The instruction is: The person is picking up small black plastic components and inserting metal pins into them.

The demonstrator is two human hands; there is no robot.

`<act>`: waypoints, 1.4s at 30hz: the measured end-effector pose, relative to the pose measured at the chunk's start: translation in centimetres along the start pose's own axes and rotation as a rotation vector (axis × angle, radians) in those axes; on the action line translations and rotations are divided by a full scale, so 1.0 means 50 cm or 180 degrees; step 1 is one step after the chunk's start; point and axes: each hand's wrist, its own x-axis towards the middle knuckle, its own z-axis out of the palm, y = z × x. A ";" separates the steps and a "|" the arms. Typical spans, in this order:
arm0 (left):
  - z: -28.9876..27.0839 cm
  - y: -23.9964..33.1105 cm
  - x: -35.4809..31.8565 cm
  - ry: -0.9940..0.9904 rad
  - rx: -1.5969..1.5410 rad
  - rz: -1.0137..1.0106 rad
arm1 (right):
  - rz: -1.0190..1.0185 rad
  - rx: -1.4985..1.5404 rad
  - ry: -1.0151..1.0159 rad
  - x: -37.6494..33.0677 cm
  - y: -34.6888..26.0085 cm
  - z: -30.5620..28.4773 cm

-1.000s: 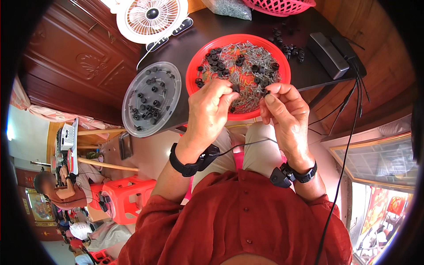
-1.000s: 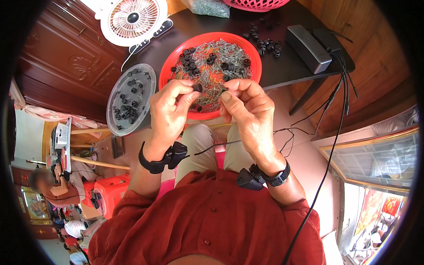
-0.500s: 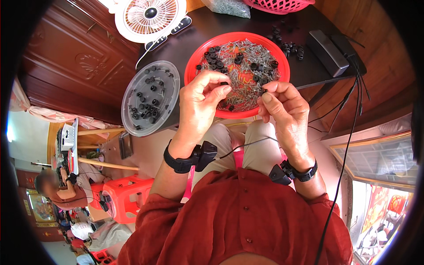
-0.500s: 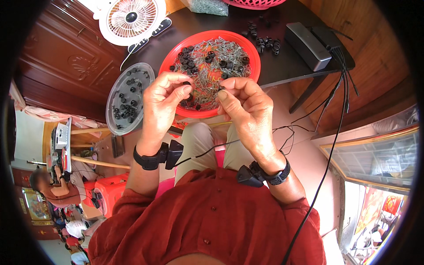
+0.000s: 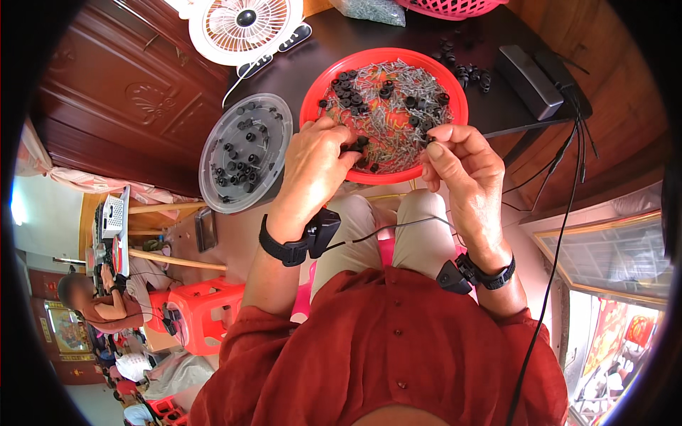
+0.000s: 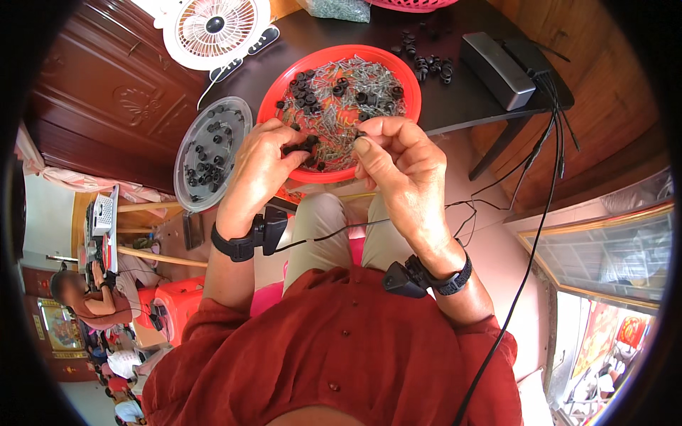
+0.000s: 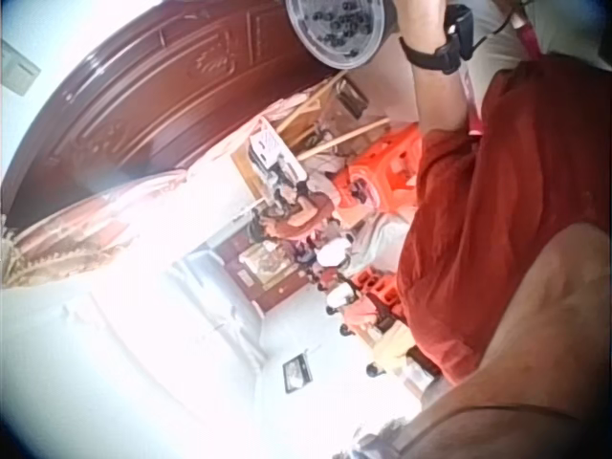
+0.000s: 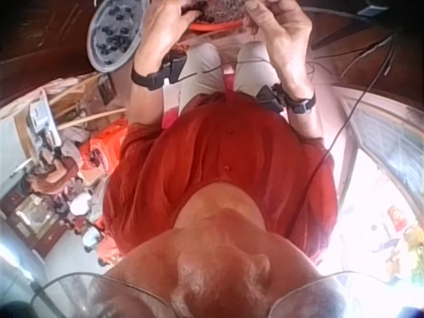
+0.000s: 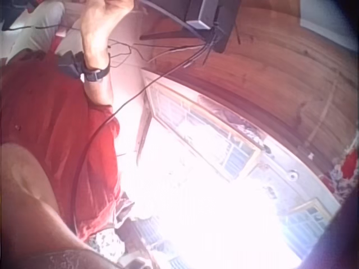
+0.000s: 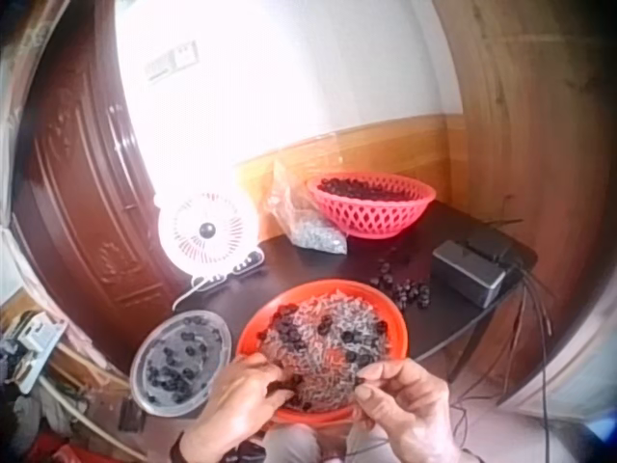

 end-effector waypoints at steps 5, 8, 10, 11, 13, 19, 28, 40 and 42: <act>0.009 -0.001 0.003 0.0093 -0.0324 -0.0063 | 0.0048 -0.0082 -0.0054 -0.003 0.004 0.003; 0.013 0.007 -0.004 0.0059 -0.1613 -0.0340 | 0.0020 -0.0122 -0.0121 -0.008 0.014 0.009; 0.013 0.015 -0.010 -0.0023 -0.2417 -0.0397 | -0.0024 -0.0127 -0.0182 -0.012 0.021 0.014; 0.012 0.023 -0.011 -0.0117 -0.2924 -0.0398 | -0.0071 -0.0020 -0.0221 -0.014 0.024 0.016; 0.007 0.041 -0.012 -0.0261 -0.3600 -0.0400 | -0.0212 0.0157 -0.0312 -0.016 0.033 0.019; 0.000 0.042 -0.019 -0.0386 -0.3373 -0.0109 | -0.0095 0.0295 -0.0318 -0.015 0.024 0.016; 0.007 0.057 -0.021 -0.0348 -0.4422 -0.0426 | -0.0211 0.0309 -0.0272 -0.016 0.020 0.018; 0.025 0.040 -0.017 -0.0472 -0.5471 -0.0236 | -0.0588 -0.0200 -0.0156 -0.033 0.009 0.026; 0.027 0.040 -0.014 -0.0486 -0.5376 -0.0174 | -0.0621 -0.0173 -0.0044 -0.032 0.011 0.028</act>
